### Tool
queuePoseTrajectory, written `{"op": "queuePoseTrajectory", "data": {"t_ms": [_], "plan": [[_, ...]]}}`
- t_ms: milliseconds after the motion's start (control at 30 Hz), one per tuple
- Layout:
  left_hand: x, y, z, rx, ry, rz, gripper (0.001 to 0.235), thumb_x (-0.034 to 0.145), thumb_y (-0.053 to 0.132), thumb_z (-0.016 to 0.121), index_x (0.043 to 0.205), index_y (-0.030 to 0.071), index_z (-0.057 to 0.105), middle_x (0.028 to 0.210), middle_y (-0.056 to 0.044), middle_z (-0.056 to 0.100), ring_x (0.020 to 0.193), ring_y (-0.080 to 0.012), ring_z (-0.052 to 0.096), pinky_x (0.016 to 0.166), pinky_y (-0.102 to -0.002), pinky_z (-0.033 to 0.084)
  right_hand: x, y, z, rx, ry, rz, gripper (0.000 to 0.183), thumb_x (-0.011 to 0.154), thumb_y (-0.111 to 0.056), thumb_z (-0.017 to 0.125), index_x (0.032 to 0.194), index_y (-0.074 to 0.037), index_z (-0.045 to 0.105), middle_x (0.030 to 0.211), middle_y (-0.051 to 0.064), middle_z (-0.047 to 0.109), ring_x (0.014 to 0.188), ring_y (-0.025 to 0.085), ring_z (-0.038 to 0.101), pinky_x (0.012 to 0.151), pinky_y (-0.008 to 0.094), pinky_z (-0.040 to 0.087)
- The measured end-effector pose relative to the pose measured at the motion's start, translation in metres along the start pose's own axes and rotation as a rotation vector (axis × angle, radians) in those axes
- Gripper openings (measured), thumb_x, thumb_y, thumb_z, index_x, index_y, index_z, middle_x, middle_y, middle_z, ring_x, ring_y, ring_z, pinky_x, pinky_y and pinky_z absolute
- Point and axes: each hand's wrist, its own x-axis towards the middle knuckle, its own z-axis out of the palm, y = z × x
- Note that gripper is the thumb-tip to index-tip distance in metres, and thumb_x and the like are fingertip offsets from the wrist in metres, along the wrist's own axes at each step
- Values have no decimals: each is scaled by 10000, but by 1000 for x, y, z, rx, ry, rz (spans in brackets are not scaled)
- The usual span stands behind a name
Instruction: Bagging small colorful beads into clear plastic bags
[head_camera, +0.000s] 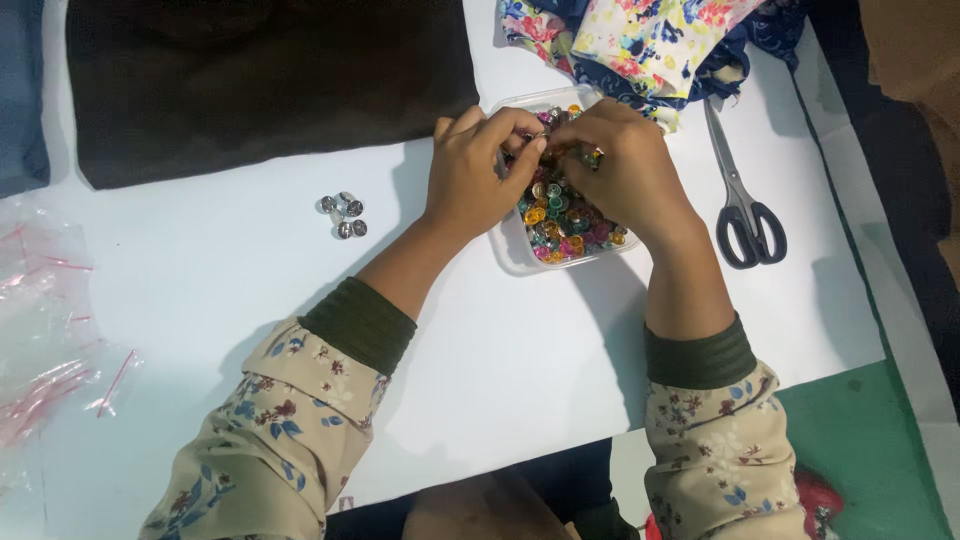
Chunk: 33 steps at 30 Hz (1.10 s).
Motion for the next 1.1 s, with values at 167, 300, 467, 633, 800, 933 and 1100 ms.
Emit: {"op": "queuePoseTrajectory", "data": {"t_ms": [167, 300, 467, 633, 800, 933, 1100], "plan": [[2, 7, -4, 65, 26, 0, 51, 975, 213, 682, 1015, 215, 650, 719, 115, 628, 753, -183, 536, 745, -392, 351, 4, -5, 2, 1, 23, -119, 194, 914, 55, 788, 1099, -6, 784, 997, 162, 715, 926, 320, 632, 815, 431, 509], [1, 4, -2, 85, 46, -34, 63, 968, 223, 690, 1014, 221, 648, 731, 114, 672, 741, -188, 554, 744, -395, 359, 0, 2, 18, -35, -34, -57, 80, 950, -64, 817, 1024, -95, 810, 934, 93, 633, 898, 313, 551, 786, 423, 456], [1, 4, -2, 69, 36, -39, 51, 980, 241, 669, 1023, 222, 646, 731, 112, 654, 739, -188, 555, 756, -396, 350, -2, 0, 2, -26, -110, -75, 149, 874, -90, 898, 992, -113, 812, 967, 89, 598, 947, 300, 539, 818, 417, 454], [0, 5, -2, 59, 28, -23, 43, 992, 225, 666, 1028, 217, 644, 701, 120, 609, 704, -165, 527, 755, -384, 344, -2, -1, 2, 24, -56, -42, 182, 878, 15, 865, 1027, -59, 791, 1017, 119, 614, 985, 330, 549, 834, 435, 462], [0, 4, -1, 63, 29, -39, 27, 979, 231, 668, 993, 223, 646, 695, 134, 604, 701, -168, 534, 764, -383, 354, 0, 4, 23, -92, 31, -137, 263, 894, -43, 896, 1129, -26, 779, 963, 120, 564, 882, 324, 493, 751, 437, 422], [0, 3, 0, 69, 32, -45, 34, 960, 235, 667, 976, 212, 648, 727, 127, 625, 735, -199, 568, 745, -403, 347, 1, -3, 22, -114, 21, -120, 201, 909, -27, 860, 1083, -13, 759, 956, 121, 555, 907, 333, 496, 734, 440, 441], [-2, 7, -3, 58, 42, -77, 31, 950, 229, 682, 971, 215, 664, 765, 145, 662, 742, -164, 562, 758, -388, 356, 2, -7, 21, -109, 31, -92, 164, 904, 6, 845, 1036, 4, 747, 935, 142, 647, 882, 327, 547, 715, 426, 470]]}}
